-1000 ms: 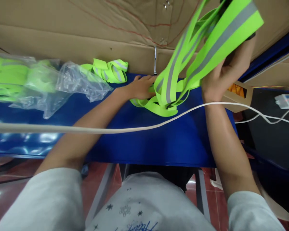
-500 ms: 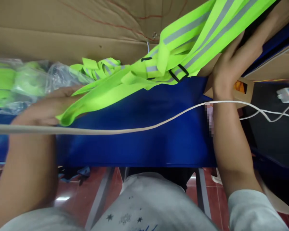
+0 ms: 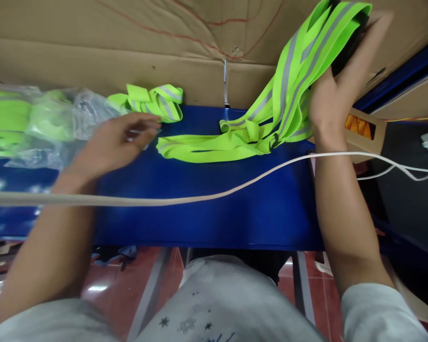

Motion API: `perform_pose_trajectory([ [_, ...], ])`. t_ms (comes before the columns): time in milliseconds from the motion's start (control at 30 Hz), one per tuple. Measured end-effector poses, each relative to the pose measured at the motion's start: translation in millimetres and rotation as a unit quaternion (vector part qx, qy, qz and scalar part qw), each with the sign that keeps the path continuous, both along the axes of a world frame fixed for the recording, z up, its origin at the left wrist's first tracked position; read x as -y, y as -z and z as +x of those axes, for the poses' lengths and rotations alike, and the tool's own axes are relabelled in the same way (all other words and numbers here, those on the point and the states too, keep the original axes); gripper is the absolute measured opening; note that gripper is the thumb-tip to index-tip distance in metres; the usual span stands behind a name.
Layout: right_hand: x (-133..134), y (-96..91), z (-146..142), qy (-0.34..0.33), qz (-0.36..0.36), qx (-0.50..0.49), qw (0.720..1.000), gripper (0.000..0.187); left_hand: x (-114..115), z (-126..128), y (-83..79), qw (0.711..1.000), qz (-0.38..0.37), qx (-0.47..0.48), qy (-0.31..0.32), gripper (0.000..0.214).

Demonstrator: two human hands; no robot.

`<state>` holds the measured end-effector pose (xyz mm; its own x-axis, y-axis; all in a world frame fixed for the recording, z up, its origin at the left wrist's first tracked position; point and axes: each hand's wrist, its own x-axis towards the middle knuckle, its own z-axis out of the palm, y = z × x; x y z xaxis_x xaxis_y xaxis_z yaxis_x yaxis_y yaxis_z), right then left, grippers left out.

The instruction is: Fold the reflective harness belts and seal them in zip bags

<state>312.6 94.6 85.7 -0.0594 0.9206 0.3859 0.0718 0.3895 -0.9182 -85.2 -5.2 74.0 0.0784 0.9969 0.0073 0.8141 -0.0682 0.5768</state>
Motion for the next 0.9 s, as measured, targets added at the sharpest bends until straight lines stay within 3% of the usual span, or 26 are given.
perform_pose_trajectory([
  [67,6,0.3,-6,-0.010,-0.020,-0.020,1.000,0.043,-2,34,1.1,0.993,0.058,0.046,0.089,0.064],
  [167,7,0.4,-13,-0.020,-0.020,-0.058,0.998,0.039,-15,85,7.2,0.972,0.105,-0.026,0.208,0.078],
  [267,-3,-0.8,-18,0.002,0.056,-0.129,0.990,0.021,-35,124,14.7,0.953,0.133,-0.096,0.255,0.087],
  [367,-16,-2.2,-19,0.021,0.132,-0.190,0.973,0.014,-56,144,24.9,0.953,0.083,-0.079,0.279,0.106],
  [467,-28,-3.3,-13,0.044,0.181,-0.212,0.959,0.012,-70,142,36.6,0.962,0.025,-0.075,0.262,0.090],
  [567,-40,-5.1,-1,0.060,0.241,-0.217,0.944,0.013,-75,120,43.5,0.970,0.028,-0.101,0.219,0.071],
  [667,-44,-8.4,6,0.049,0.259,-0.226,0.938,0.013,-74,94,40.6,0.971,-0.011,-0.175,0.164,0.054],
  [800,-26,-12.5,5,-0.005,0.167,-0.182,0.969,0.016,-69,82,24.5,0.965,-0.030,-0.249,0.081,0.031],
  [900,-9,-12.8,4,-0.068,0.098,-0.112,0.987,0.028,-64,94,12.4,0.979,0.071,-0.187,0.041,0.035],
])
